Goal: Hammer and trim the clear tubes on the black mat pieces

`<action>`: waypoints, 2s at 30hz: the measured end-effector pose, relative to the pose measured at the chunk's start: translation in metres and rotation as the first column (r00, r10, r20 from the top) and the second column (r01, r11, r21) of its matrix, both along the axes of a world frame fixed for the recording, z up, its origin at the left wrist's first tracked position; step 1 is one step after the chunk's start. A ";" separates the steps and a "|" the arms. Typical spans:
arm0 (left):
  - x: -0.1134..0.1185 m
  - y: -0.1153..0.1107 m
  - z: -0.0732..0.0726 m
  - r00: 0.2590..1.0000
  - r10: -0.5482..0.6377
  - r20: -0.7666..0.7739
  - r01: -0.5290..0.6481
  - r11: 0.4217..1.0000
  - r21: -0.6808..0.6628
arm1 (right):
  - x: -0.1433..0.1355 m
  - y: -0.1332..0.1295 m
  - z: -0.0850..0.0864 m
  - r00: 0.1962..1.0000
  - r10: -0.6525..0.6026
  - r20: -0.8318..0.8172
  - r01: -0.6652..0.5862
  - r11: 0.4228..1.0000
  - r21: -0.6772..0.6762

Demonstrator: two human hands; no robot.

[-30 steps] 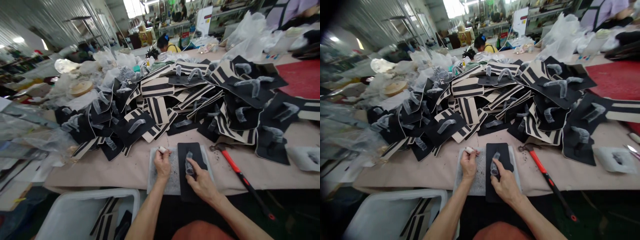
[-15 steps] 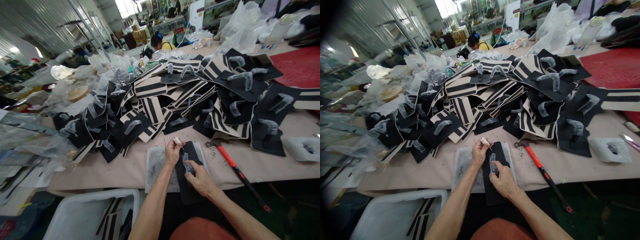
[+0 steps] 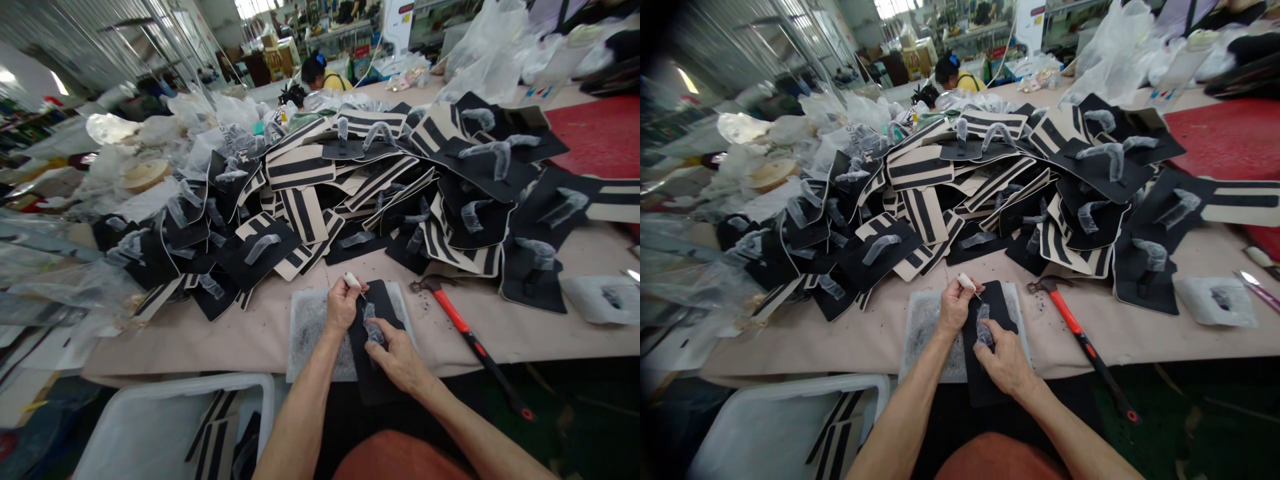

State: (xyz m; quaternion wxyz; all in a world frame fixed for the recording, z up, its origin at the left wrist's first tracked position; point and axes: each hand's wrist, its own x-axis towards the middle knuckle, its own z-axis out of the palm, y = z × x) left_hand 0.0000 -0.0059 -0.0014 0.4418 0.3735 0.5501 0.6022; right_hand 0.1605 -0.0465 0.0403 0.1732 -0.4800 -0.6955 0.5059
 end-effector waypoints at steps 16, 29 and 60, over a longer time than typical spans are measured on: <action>0.009 -0.013 0.006 0.874 0.023 -0.486 0.023 0.996 0.089 | 0.130 0.041 -0.028 0.748 -0.359 0.559 0.051 0.870 0.490; 0.008 -0.011 0.002 0.845 -0.032 -0.533 0.089 0.993 0.082 | 0.086 0.039 0.055 0.955 -0.295 -0.004 0.293 0.950 -0.104; 0.005 -0.012 0.001 0.843 -0.069 -0.534 0.114 0.992 0.052 | 0.079 0.071 0.075 0.914 0.017 0.406 -0.157 0.936 0.314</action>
